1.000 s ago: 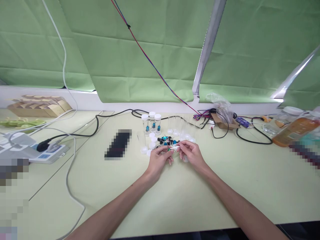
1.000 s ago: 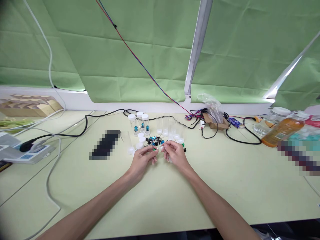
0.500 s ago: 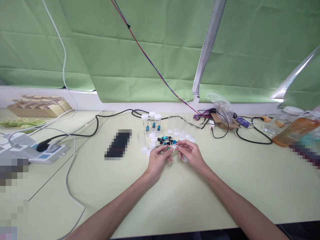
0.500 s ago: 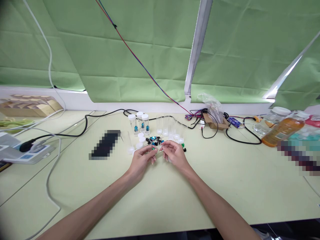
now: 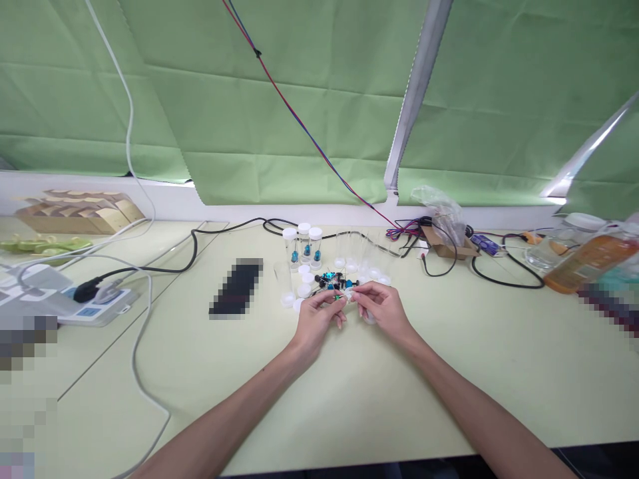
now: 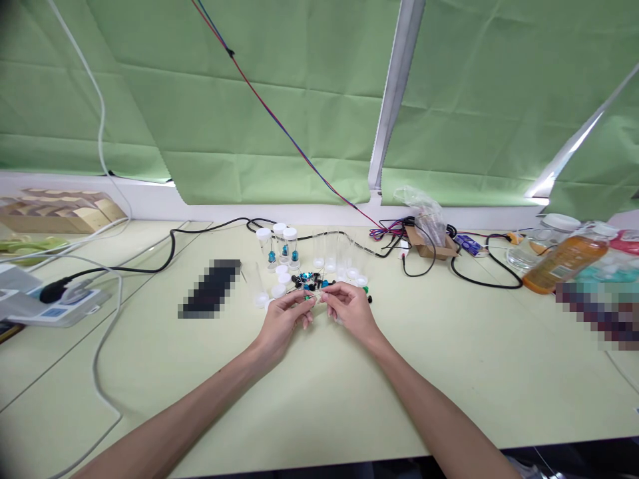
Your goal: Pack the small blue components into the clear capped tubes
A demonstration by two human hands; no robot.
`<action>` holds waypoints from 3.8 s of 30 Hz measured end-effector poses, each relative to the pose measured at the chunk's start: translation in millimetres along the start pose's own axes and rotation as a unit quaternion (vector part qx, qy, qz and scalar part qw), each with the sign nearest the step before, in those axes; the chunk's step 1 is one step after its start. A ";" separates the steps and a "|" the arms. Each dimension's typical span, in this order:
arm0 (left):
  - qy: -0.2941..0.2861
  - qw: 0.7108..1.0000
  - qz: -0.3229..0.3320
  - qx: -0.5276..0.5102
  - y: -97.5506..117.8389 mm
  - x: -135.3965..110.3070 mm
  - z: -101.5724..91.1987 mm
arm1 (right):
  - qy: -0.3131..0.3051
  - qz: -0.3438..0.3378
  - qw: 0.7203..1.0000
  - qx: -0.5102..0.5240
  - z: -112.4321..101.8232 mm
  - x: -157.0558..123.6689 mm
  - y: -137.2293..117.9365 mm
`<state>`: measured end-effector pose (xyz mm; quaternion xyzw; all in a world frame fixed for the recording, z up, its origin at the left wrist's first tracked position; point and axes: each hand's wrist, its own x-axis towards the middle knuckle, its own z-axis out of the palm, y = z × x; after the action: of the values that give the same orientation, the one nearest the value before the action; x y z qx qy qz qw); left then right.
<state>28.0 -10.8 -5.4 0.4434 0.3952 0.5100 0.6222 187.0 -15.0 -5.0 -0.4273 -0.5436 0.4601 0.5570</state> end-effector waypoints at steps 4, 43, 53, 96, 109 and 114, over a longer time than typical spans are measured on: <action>-0.006 1.000 0.007 0.000 -1.0 0.0 -0.4 | 0.004 0.000 1.000 -0.007 -0.4 -0.6 -0.8; -0.013 0.998 0.026 0.058 2.9 -1.2 -0.6 | 0.007 0.002 1.000 -0.022 -2.3 -0.1 1.9; -0.015 0.996 0.051 0.067 0.7 -0.8 -0.3 | 0.003 0.002 1.000 -0.031 -3.4 0.8 0.7; -0.045 0.997 0.004 0.060 4.4 -5.4 3.0 | 0.025 -0.096 0.977 -0.188 -5.5 -3.4 3.0; -0.037 0.998 0.011 0.047 4.0 -6.4 3.5 | 0.035 -0.115 0.966 -0.227 -6.1 -4.0 0.0; -0.033 0.998 0.015 0.046 2.3 -5.9 3.1 | 0.041 -0.123 0.962 -0.242 -6.4 -3.7 -1.1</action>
<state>29.3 -16.9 -2.0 0.4938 0.3911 0.4855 0.6062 193.5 -18.7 -5.0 -0.4978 -0.6636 0.2254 0.5109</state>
